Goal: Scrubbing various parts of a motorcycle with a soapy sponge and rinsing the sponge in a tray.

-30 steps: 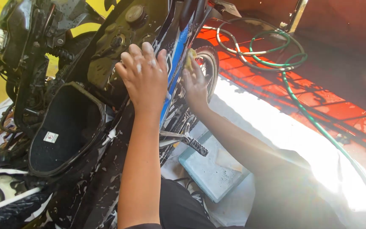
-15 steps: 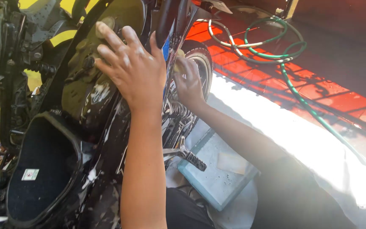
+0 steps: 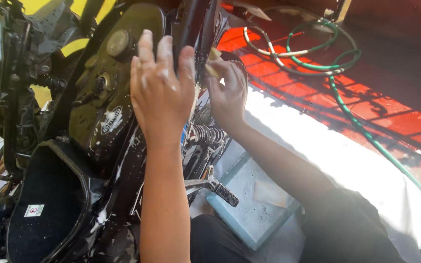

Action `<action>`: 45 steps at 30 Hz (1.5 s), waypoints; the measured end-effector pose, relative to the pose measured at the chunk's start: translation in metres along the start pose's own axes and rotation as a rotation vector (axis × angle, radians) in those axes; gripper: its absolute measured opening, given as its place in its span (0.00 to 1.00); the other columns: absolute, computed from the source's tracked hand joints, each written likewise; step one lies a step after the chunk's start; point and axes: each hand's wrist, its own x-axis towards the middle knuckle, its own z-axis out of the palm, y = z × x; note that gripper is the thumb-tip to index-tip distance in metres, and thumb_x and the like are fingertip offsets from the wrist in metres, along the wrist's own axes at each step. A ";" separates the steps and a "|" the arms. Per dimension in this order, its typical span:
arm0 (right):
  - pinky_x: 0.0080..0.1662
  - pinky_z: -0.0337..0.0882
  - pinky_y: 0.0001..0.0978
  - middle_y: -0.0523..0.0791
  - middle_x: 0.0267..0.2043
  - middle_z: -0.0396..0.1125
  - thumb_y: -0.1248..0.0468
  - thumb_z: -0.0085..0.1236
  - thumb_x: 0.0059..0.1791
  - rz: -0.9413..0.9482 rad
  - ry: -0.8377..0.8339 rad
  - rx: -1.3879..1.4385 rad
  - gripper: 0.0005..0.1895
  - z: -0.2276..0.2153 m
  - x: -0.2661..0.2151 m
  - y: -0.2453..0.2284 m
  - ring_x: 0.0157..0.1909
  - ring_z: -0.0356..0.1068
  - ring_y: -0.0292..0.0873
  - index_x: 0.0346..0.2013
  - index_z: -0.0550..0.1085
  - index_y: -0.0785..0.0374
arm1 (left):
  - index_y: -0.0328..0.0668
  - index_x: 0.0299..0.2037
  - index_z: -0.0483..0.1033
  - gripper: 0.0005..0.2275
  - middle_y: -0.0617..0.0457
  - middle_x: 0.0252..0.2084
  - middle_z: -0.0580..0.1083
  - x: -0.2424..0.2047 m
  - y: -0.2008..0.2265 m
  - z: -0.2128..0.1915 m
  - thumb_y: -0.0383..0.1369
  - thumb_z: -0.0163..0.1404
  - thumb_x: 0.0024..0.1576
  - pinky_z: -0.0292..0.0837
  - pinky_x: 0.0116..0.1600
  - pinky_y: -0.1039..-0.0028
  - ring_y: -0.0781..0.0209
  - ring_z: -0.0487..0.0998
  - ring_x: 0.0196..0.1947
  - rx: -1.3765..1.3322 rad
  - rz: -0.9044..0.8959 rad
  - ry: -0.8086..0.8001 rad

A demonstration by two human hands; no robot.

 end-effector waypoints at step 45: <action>0.72 0.52 0.45 0.52 0.79 0.46 0.49 0.32 0.59 0.232 -0.112 0.423 0.32 0.034 0.021 -0.010 0.79 0.49 0.54 0.75 0.46 0.58 | 0.37 0.53 0.78 0.42 0.46 0.57 0.75 0.017 -0.017 0.000 0.59 0.11 0.60 0.67 0.58 0.52 0.44 0.75 0.55 -0.298 -0.172 -0.112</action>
